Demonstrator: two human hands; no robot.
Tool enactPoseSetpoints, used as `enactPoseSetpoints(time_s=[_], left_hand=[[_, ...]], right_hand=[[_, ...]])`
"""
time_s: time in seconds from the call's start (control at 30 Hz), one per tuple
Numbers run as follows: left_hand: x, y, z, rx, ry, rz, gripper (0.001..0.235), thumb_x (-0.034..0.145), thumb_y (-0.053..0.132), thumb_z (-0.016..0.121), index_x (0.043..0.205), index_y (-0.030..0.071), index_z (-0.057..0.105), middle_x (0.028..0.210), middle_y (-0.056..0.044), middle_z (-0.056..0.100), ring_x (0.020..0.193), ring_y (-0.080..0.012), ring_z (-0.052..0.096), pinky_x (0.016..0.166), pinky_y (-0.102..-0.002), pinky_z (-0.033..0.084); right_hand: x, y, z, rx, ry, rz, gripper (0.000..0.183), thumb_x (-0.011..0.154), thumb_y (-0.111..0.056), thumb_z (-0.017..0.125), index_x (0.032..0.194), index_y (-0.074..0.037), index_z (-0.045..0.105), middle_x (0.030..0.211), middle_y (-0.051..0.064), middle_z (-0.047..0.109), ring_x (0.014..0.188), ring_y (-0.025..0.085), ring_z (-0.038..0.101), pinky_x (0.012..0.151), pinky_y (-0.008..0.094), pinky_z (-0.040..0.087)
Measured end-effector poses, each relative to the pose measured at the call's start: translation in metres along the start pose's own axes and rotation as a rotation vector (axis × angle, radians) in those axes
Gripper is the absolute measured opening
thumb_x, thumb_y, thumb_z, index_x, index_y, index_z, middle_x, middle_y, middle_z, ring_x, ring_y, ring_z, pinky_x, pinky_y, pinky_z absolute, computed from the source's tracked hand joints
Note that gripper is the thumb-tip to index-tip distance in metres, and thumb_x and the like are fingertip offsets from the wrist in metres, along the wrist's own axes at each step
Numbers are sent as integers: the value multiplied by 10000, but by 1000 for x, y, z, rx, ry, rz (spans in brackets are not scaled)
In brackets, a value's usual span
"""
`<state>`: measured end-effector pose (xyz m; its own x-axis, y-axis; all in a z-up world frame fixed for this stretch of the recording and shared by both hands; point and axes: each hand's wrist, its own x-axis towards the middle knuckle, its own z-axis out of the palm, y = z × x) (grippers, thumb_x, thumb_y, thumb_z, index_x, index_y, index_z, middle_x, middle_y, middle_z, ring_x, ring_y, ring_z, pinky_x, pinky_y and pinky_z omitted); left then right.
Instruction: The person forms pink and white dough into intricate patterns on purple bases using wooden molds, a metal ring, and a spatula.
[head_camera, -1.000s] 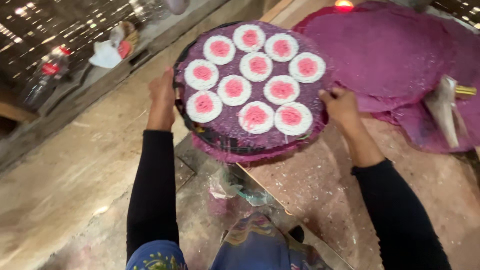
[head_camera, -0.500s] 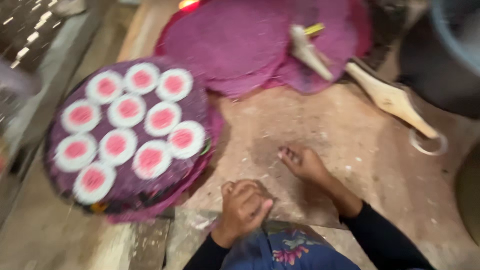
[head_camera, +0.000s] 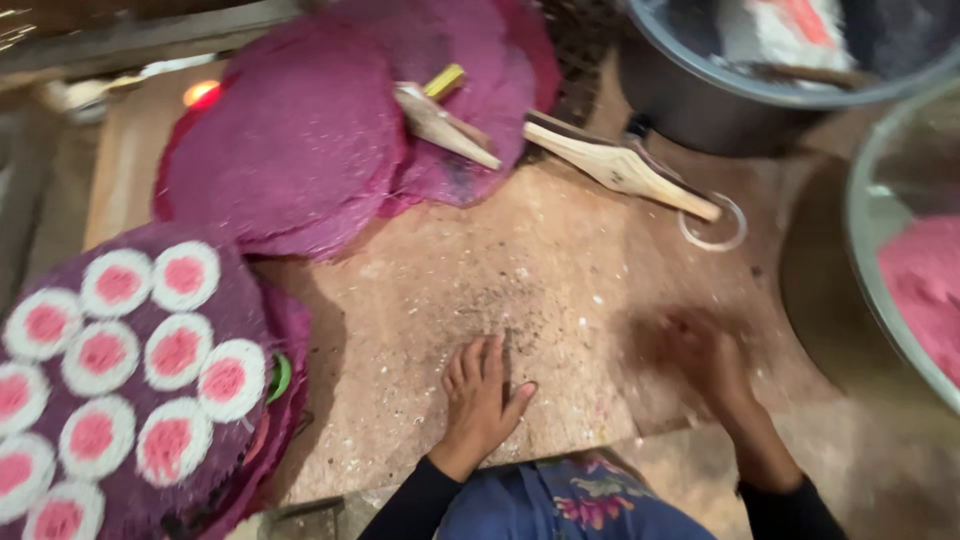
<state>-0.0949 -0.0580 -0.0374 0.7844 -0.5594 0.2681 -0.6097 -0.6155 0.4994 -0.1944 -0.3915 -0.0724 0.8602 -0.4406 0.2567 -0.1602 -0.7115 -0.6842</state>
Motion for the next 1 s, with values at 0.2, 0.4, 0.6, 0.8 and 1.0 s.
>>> enactPoseSetpoints(time_s=[0.2, 0.4, 0.6, 0.8, 1.0], left_hand=[[14, -3, -2, 18, 42, -62, 848, 909, 512, 666, 1542, 36, 366, 1481, -246, 406, 1348, -470, 352, 1122, -609, 244], [117, -64, -54, 259, 321, -260, 922, 921, 500, 679, 1600, 25, 275, 1523, -260, 372, 1400, -454, 324, 1133, -635, 240], [251, -141, -60, 359, 300, -466, 1015, 767, 491, 819, 1510, 48, 289, 1502, -217, 364, 1411, -444, 300, 1166, -599, 221], [287, -177, -46, 468, 212, -583, 505, 804, 252, 732, 1279, 115, 625, 1337, -136, 610, 1195, -378, 596, 1015, -553, 442], [297, -226, -143, 429, 711, -368, 74, 911, 138, 680, 911, 65, 690, 954, -175, 678, 869, -430, 651, 713, -543, 497]], right_hand=[[-4, -14, 6, 314, -144, 272, 197, 964, -163, 682, 1108, -42, 739, 864, 85, 730, 743, 114, 658, 646, 291, 541], [42, -54, 42, 262, -235, -186, 184, 921, -143, 698, 1073, -56, 755, 988, 88, 757, 739, 150, 667, 630, 286, 536], [68, -108, 59, 337, -460, -220, 180, 925, -149, 690, 1061, -60, 766, 947, 102, 762, 785, 189, 721, 660, 298, 565], [79, -83, 63, 317, -532, -266, 190, 911, -154, 699, 1040, -41, 782, 945, 99, 776, 833, 199, 744, 706, 305, 576], [106, -43, 58, 382, -495, -56, 223, 921, -138, 669, 1102, -46, 762, 1039, 92, 787, 850, 225, 748, 731, 312, 574]])
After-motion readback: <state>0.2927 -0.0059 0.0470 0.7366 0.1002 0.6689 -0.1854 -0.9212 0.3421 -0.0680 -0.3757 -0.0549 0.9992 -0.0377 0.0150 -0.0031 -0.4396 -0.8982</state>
